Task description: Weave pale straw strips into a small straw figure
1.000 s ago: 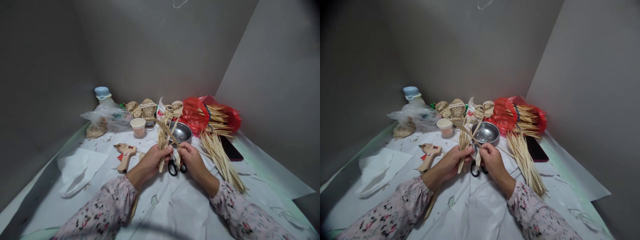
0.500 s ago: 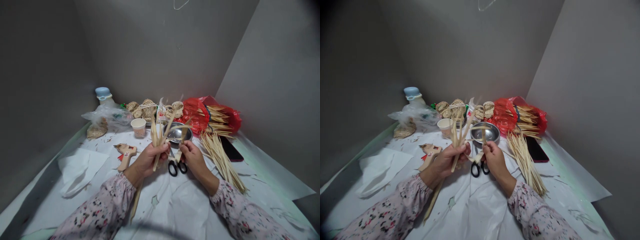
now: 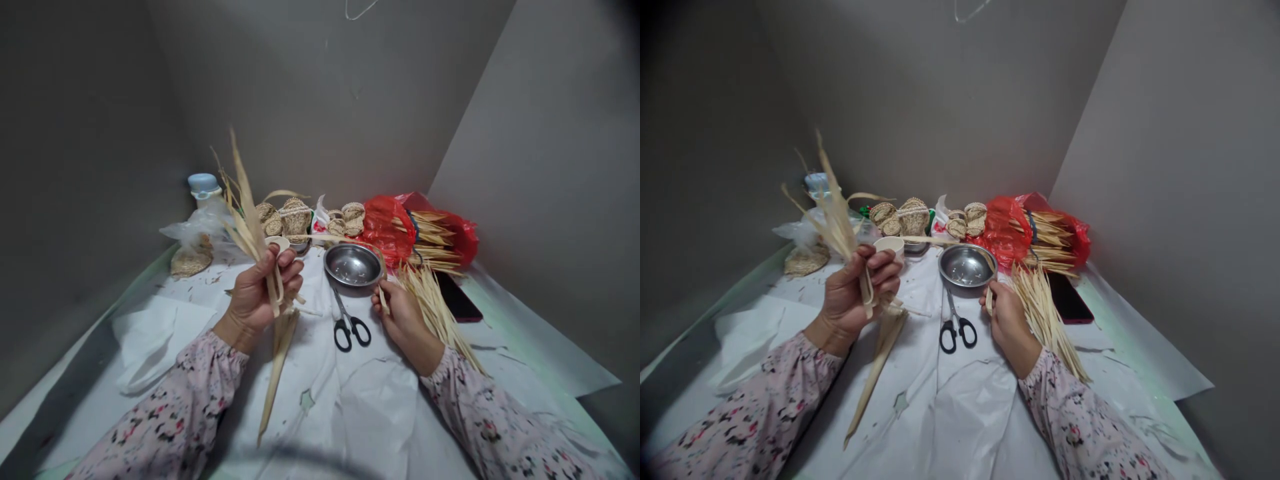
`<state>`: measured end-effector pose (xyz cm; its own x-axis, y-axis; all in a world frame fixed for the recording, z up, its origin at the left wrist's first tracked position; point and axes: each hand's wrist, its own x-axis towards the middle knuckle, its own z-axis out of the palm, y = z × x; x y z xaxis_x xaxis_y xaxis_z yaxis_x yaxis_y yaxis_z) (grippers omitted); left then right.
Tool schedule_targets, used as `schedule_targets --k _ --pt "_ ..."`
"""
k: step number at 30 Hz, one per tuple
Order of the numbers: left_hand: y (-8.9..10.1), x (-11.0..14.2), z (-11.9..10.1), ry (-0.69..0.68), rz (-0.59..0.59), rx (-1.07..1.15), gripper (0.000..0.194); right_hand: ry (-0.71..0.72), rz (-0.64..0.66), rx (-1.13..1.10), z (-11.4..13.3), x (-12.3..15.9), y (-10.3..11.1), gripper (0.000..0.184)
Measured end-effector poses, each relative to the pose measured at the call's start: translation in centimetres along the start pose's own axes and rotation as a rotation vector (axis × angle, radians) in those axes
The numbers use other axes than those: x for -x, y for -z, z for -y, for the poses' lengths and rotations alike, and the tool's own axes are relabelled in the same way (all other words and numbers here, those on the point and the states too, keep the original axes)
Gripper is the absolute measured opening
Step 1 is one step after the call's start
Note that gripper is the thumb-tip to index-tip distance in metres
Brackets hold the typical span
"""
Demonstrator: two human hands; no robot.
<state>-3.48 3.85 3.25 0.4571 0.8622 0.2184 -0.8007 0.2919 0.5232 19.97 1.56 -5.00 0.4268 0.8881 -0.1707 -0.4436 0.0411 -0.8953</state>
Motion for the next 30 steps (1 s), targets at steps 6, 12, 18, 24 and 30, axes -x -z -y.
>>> schedule_targets --k 6,12,18,24,30 --pt "0.1 -0.2 0.0 0.015 0.0 0.04 0.018 0.007 0.129 -0.002 -0.3 0.4 -0.1 0.018" --pt "0.0 -0.1 -0.8 -0.075 -0.003 0.087 0.019 -0.098 0.021 -0.058 0.0 0.4 -0.3 0.013" --pt "0.2 -0.5 -0.1 0.087 -0.067 -0.128 0.022 -0.004 0.159 -0.008 -0.3 0.8 -0.6 0.02" --pt "1.6 -0.2 4.3 0.325 -0.215 -0.573 0.028 0.064 0.33 0.163 -0.4 2.9 -2.4 0.03" --pt "1.8 0.7 6.2 0.326 -0.114 -0.644 0.032 0.173 0.357 0.358 -0.3 4.1 -3.5 0.032"
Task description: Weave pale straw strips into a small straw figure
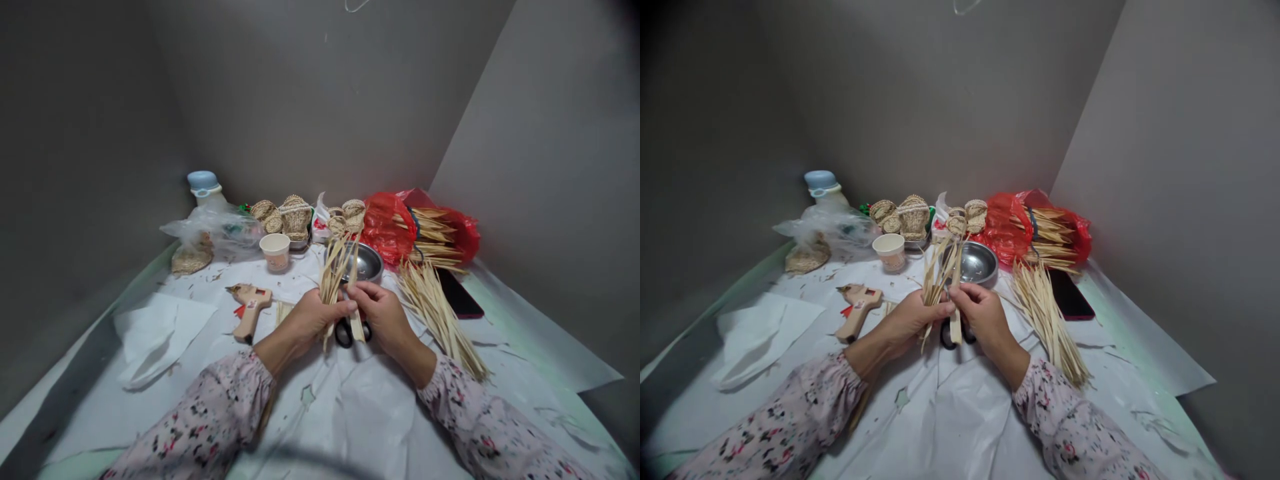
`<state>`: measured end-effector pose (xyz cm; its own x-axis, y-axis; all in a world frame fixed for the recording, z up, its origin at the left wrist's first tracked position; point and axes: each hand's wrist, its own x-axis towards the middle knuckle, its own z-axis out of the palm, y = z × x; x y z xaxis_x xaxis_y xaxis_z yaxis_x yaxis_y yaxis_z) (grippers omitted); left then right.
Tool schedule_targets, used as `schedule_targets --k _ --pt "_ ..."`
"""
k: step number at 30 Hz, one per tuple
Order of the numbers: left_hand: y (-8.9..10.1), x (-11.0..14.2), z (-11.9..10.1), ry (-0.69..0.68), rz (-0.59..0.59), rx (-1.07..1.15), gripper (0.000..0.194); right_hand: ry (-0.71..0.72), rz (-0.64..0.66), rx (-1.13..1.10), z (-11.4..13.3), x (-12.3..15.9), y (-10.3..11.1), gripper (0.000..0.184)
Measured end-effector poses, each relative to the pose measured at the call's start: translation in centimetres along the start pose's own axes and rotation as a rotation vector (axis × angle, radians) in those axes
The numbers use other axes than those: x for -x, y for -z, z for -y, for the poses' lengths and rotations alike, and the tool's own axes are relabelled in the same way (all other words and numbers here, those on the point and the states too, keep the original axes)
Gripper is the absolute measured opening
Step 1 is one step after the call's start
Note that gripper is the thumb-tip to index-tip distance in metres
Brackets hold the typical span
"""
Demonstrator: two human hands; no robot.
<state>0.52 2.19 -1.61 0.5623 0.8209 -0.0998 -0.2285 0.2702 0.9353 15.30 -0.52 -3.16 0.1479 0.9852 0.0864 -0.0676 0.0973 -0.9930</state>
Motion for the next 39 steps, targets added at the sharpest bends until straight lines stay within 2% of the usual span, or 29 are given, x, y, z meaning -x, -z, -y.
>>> schedule_targets --k 5,11,15,19,24,30,36,39 --pt "0.01 -0.06 0.15 0.001 0.023 -0.032 0.031 0.011 0.03 0.036 0.27 0.38 -0.21 0.031" --pt "0.39 -0.18 0.05 0.01 -0.013 -0.14 0.027 0.035 0.036 0.138 0.58 0.35 0.18 0.034" --pt "0.33 -0.2 -0.12 -0.034 -0.056 -0.17 0.025 0.041 0.062 0.114 0.5 0.18 0.13 0.03" --pt "0.31 -0.28 -0.06 -0.072 -0.115 -0.179 0.028 -0.004 0.115 0.058 0.2 0.08 0.0 0.026" --pt "0.42 -0.48 0.16 -0.06 -0.12 -0.155 0.03 -0.068 0.161 0.113 0.1 0.17 -0.02 0.025" --pt "0.24 -0.34 0.09 0.0 -0.083 -0.115 0.034 0.014 0.084 0.155 0.08 0.42 -0.16 0.021" --pt "0.22 -0.12 0.07 0.054 -0.009 0.008 0.034 0.043 0.105 0.134 -0.05 0.57 -0.14 0.02" --pt "0.26 -0.14 0.15 0.041 0.009 0.041 0.034 0.024 0.165 0.09 0.26 0.68 -0.08 0.02"
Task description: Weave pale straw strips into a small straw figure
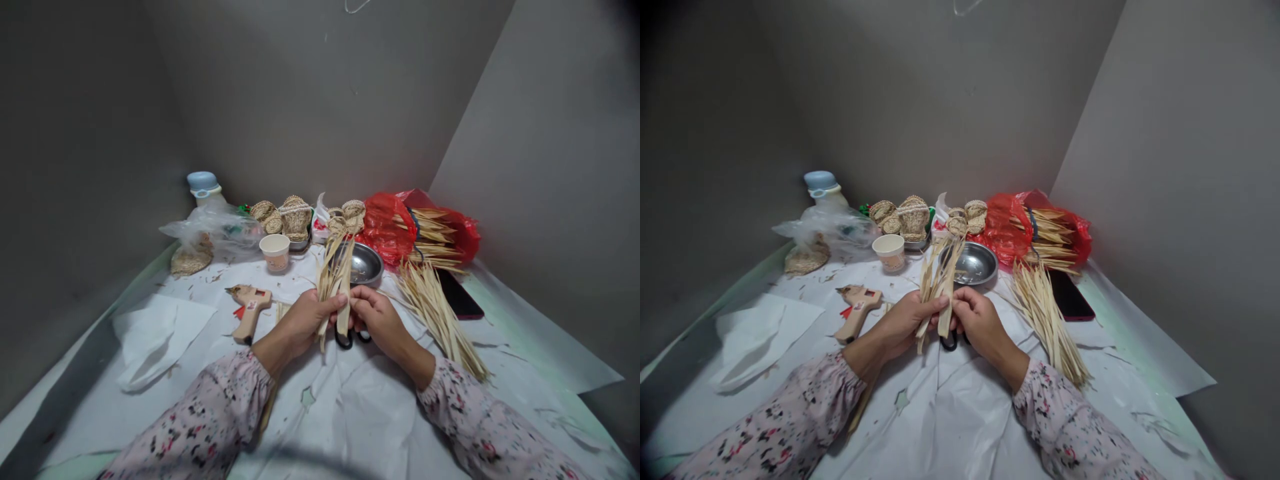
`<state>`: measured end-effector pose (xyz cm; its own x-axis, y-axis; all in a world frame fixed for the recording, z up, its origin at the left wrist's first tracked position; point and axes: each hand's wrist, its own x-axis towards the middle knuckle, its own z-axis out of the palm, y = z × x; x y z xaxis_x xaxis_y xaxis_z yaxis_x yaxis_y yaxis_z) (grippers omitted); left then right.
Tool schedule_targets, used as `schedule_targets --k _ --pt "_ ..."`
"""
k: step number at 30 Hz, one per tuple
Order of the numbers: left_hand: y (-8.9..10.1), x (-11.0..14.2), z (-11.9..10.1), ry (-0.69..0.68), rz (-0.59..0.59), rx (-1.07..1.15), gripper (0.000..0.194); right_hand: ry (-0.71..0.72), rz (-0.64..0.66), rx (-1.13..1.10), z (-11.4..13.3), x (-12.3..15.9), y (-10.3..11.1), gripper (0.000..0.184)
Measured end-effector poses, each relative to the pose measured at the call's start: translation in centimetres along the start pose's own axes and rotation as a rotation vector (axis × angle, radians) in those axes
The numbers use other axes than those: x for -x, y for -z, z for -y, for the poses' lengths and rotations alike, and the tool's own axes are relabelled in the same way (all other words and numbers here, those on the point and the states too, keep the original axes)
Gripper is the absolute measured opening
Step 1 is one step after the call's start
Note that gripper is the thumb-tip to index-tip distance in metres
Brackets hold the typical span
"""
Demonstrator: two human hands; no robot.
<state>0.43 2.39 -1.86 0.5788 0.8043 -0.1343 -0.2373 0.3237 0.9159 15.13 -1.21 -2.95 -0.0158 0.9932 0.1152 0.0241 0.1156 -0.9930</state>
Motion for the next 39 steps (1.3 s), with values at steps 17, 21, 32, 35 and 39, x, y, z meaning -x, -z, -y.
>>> schedule_targets --k 17,21,32,35,39 --pt "0.4 0.0 0.0 0.027 0.033 0.015 0.032 -0.086 0.117 -0.119 -0.5 -0.5 0.8 0.027" --pt "0.6 -0.3 0.5 -0.016 -0.072 -0.134 0.032 -0.055 0.007 0.03 -0.4 -0.5 0.5 0.023" --pt "0.2 -0.2 0.4 -0.045 -0.061 -0.207 0.037 0.01 -0.069 0.201 -0.7 -0.1 0.0 0.01" --pt "-0.1 0.0 0.1 0.012 -0.01 -0.108 0.034 -0.017 -0.045 0.145 -0.5 -0.1 -0.1 0.01" --pt "-0.3 0.2 -0.2 0.031 0.036 -0.063 0.036 -0.055 0.006 0.082 -0.4 -0.1 0.0 0.009"
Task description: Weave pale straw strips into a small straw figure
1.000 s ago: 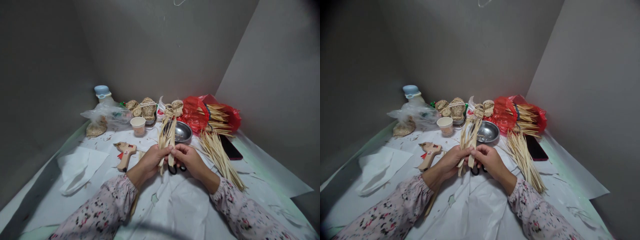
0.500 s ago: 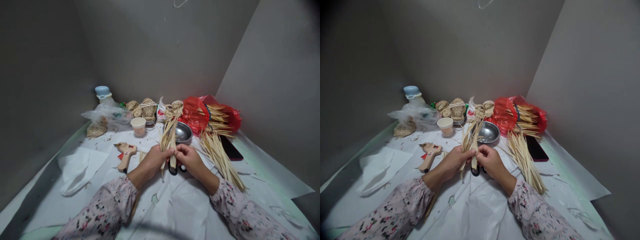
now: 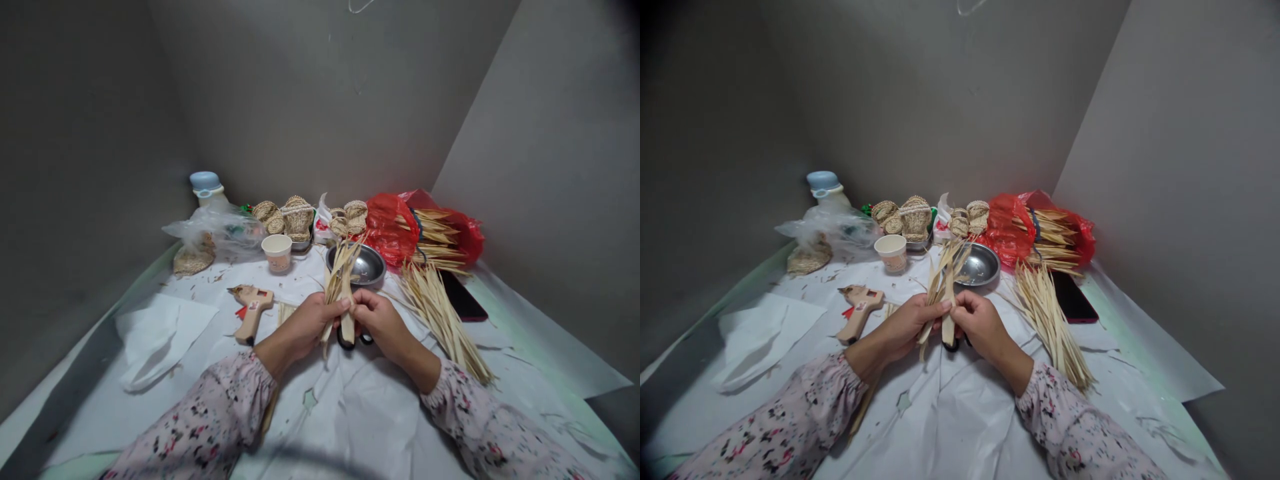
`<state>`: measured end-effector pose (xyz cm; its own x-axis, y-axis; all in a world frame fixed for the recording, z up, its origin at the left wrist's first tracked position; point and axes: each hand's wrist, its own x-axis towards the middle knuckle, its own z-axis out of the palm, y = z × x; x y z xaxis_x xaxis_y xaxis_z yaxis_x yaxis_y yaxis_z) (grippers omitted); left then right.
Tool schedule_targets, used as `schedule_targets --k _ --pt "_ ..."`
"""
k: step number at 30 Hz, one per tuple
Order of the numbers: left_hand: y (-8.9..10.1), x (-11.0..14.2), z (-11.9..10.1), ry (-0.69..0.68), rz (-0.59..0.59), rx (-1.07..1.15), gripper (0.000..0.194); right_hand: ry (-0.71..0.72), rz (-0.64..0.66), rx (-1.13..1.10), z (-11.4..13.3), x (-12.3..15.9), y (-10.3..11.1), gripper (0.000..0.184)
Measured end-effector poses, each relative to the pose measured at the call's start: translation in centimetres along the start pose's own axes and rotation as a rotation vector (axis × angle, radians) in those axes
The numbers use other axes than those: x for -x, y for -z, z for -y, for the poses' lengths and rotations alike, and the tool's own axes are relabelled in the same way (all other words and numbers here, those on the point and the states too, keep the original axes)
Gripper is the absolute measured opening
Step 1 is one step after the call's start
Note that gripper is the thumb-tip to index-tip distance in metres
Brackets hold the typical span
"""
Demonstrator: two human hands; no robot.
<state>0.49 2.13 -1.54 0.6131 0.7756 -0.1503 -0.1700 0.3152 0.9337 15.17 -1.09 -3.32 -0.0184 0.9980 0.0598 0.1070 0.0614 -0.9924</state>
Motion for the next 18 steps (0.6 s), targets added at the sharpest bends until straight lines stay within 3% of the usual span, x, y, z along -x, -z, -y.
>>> schedule_targets --k 9,18 --pt "0.41 -0.2 0.78 -0.012 -0.022 -0.011 0.036 0.11 -0.187 0.201 -0.36 0.19 -0.53 0.012" --pt "0.89 -0.21 0.25 -0.044 0.002 0.175 0.025 0.022 -0.095 0.025 -0.13 -0.04 0.09 0.003"
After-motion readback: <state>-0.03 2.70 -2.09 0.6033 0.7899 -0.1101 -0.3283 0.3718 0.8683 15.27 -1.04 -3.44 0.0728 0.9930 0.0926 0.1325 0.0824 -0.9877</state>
